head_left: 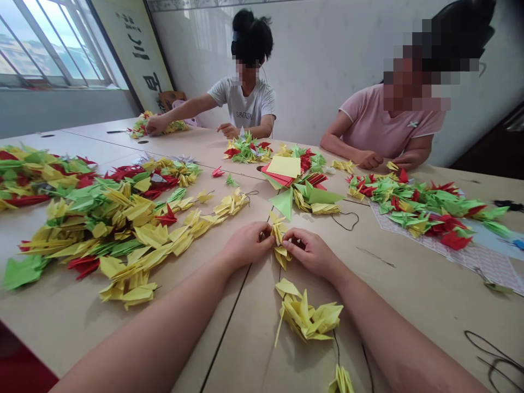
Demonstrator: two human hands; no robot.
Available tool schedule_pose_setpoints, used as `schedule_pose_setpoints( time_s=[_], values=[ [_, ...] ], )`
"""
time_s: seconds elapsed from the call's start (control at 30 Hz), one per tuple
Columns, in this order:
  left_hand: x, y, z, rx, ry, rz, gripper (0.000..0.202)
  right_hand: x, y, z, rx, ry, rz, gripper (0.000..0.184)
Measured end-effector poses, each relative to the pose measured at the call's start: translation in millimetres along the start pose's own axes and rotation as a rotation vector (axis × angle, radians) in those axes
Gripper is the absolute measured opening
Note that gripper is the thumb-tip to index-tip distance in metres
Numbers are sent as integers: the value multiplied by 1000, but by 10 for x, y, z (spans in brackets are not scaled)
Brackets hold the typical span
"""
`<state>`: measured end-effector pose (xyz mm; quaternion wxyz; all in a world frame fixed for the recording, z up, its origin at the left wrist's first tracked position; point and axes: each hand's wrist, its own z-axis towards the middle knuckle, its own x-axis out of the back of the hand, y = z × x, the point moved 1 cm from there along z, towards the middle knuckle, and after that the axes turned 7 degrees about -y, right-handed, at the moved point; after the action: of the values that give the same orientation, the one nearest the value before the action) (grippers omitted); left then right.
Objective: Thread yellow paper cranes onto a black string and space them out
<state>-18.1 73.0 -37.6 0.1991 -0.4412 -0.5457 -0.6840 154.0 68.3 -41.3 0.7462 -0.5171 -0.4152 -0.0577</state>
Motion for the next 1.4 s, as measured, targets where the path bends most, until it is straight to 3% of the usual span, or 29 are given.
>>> schedule_pose_setpoints(
  time_s=[0.9, 1.1, 1.4],
  values=[
    [15, 10, -1, 1, -3, -2, 17, 0, 8, 8, -12, -1, -33, 16],
    [14, 0, 0, -21, -19, 11, 30, 1, 10, 9, -12, -9, -29, 16],
    [-2, -20, 12, -32, -12, 15, 31, 1, 32, 20, -16, -9, -26, 17]
  ],
)
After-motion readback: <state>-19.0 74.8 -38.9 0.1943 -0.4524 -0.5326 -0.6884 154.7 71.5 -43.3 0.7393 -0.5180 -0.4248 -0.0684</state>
